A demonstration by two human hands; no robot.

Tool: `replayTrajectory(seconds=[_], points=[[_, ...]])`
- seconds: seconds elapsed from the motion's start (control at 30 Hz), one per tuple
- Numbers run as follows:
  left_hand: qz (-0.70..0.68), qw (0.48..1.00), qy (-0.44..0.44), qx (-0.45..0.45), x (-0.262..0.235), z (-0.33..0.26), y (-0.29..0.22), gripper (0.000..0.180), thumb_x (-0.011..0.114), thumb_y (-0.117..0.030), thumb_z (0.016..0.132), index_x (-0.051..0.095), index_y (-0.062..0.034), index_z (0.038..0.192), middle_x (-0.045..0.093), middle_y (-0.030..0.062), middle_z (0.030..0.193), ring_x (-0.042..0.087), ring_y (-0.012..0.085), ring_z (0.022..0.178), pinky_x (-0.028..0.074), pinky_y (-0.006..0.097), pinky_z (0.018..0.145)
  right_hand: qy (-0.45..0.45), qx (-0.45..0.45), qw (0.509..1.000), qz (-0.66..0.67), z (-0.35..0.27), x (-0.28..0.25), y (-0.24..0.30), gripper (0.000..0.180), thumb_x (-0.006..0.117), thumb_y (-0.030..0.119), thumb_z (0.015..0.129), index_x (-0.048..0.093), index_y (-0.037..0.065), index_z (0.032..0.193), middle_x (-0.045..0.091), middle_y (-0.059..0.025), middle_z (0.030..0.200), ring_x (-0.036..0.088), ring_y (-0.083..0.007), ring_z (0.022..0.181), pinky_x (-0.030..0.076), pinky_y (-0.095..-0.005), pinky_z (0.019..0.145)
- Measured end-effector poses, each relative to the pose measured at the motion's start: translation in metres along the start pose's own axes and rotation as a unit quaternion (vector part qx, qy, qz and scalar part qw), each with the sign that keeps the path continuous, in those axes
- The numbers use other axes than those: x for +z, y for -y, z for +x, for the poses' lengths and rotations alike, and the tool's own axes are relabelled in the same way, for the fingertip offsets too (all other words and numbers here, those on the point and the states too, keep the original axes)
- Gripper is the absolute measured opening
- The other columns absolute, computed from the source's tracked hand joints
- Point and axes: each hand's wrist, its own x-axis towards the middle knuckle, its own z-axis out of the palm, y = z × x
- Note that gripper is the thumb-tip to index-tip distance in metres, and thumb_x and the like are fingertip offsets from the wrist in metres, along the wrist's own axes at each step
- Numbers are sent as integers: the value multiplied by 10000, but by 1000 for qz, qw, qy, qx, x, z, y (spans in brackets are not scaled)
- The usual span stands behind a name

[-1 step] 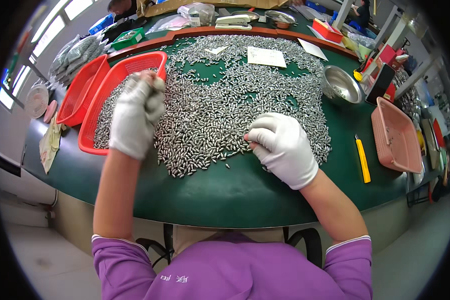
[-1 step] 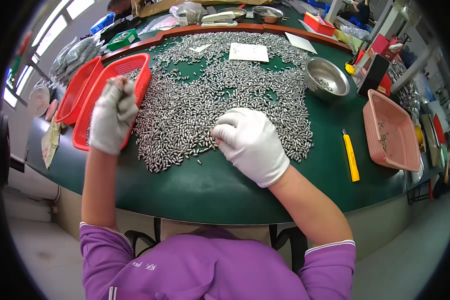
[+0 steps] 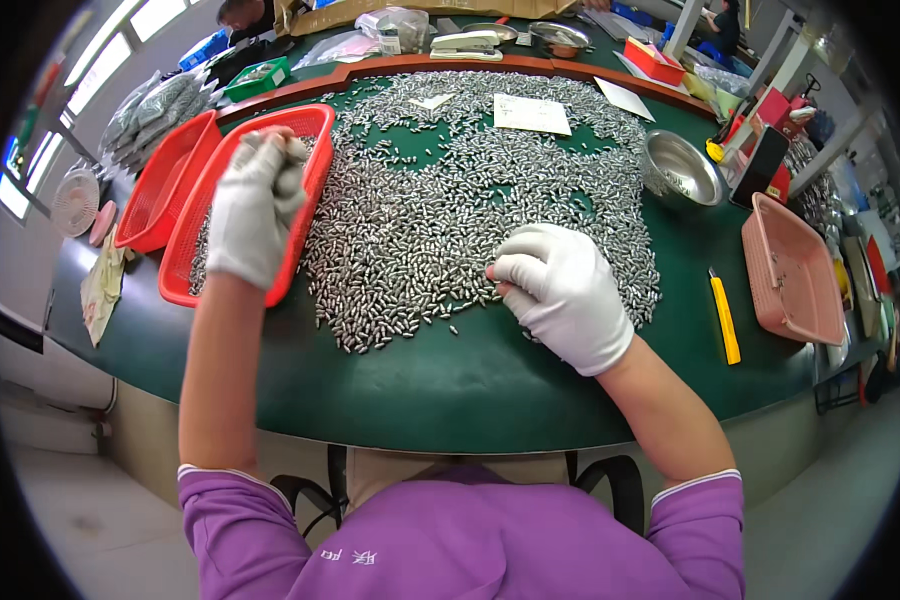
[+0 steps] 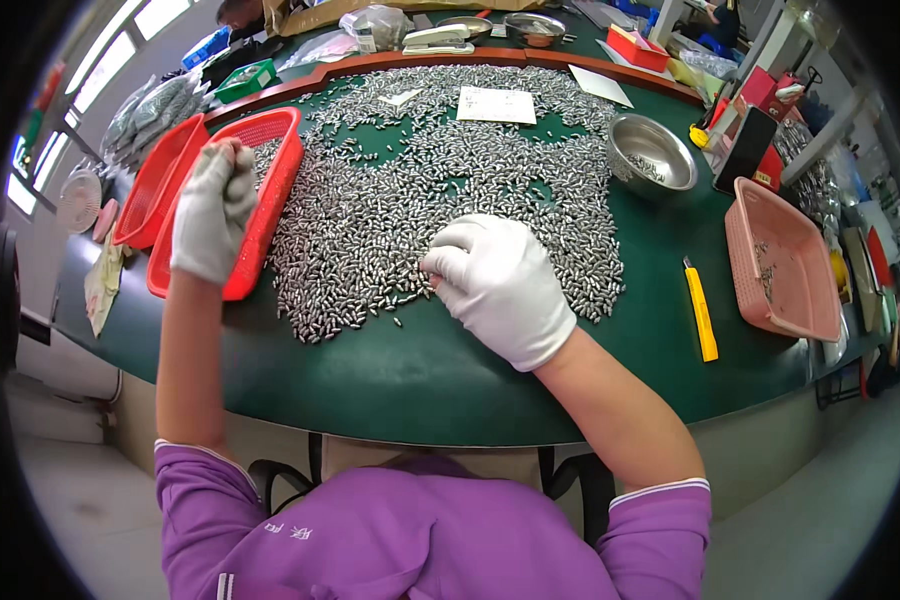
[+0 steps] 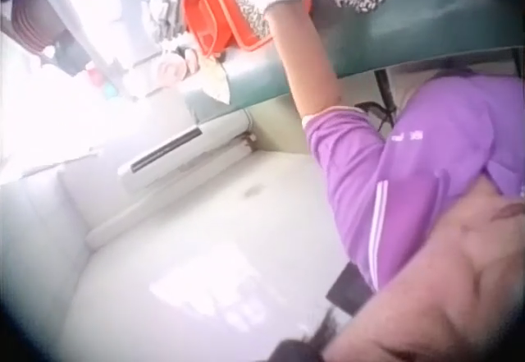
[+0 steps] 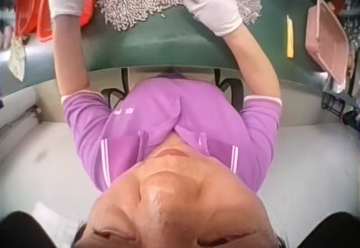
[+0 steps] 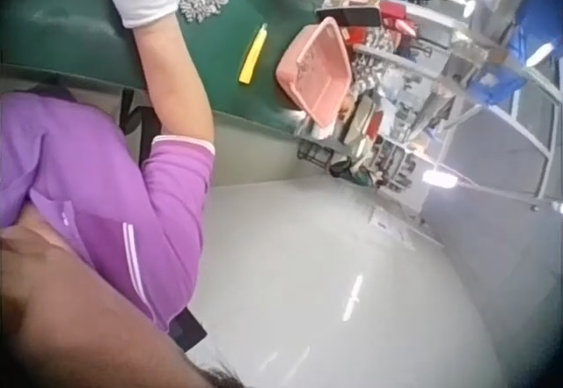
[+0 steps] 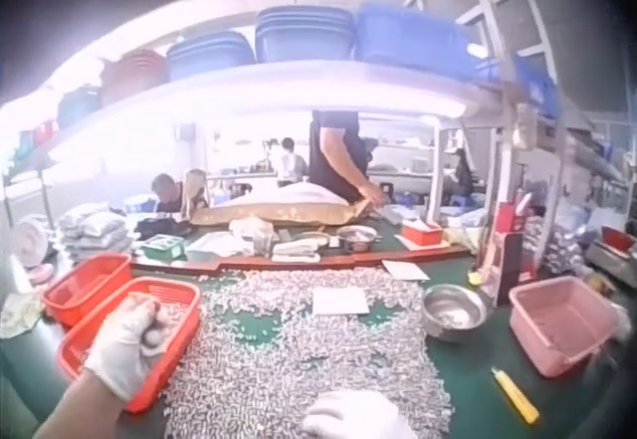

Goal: Inspecting and trimming small metal components using a hand tool at a manufacturing workstation.

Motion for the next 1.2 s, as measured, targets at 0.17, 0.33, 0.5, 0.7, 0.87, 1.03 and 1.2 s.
replayTrajectory(seconds=[0.17, 0.33, 0.5, 0.7, 0.87, 1.03, 1.2], points=[[522, 850, -69, -22, -87, 76, -21, 246, 541, -263, 936, 585, -43, 1039, 612, 65, 885, 578, 134, 772, 474, 273, 723, -10, -39, 998, 41, 5, 2, 9, 146, 710, 18, 641, 639, 20, 769, 637, -95, 793, 629, -281, 739, 521, -363, 662], [619, 784, 17, -41, -93, 83, -15, 264, 569, -294, 893, 619, -54, 990, 629, 82, 933, 568, 186, 899, 439, 324, 838, -49, -23, 998, 22, -4, 1, -4, 136, 705, 25, 652, 653, 36, 778, 629, -84, 788, 621, -277, 750, 514, -359, 678], [608, 779, -71, 139, -86, 45, -25, 212, 595, -239, 885, 651, -53, 970, 649, 72, 837, 594, 142, 774, 467, 289, 734, -84, -19, 996, 0, -3, -3, -5, 76, 692, 108, 716, 655, 80, 776, 633, -46, 805, 622, -251, 764, 512, -364, 695], [486, 804, 22, 341, 34, -74, -7, 143, 615, 81, 794, 540, -31, 845, 615, 87, 982, 598, 201, 954, 465, 307, 853, -152, 27, 985, -79, -7, -22, -10, 114, 711, 64, 712, 675, 69, 820, 666, -62, 850, 638, -257, 786, 516, -349, 719], [557, 738, 185, 334, 65, -154, 23, 268, 660, 102, 641, 499, -63, 779, 578, 96, 973, 543, 367, 1118, 460, 428, 897, -176, 149, 945, -230, -33, -73, -5, 141, 699, 160, 745, 687, 102, 873, 673, -73, 874, 638, -268, 837, 509, -371, 790], [559, 760, 229, 240, 65, -173, 47, 243, 708, 57, 619, 539, -58, 749, 567, 97, 946, 520, 388, 1142, 437, 448, 918, -16, 462, 797, -388, -116, -125, -4, 409, 679, 336, 793, 645, 93, 1120, 631, -129, 1102, 612, -308, 999, 490, -398, 879], [551, 769, 256, 197, 64, -174, 55, 208, 726, 20, 632, 584, -63, 759, 573, 96, 1014, 479, 385, 1197, 409, 459, 971, -32, 523, 761, -382, -177, -132, -24, 310, 683, 278, 813, 664, 72, 1044, 647, -137, 1054, 623, -315, 976, 497, -410, 863]])
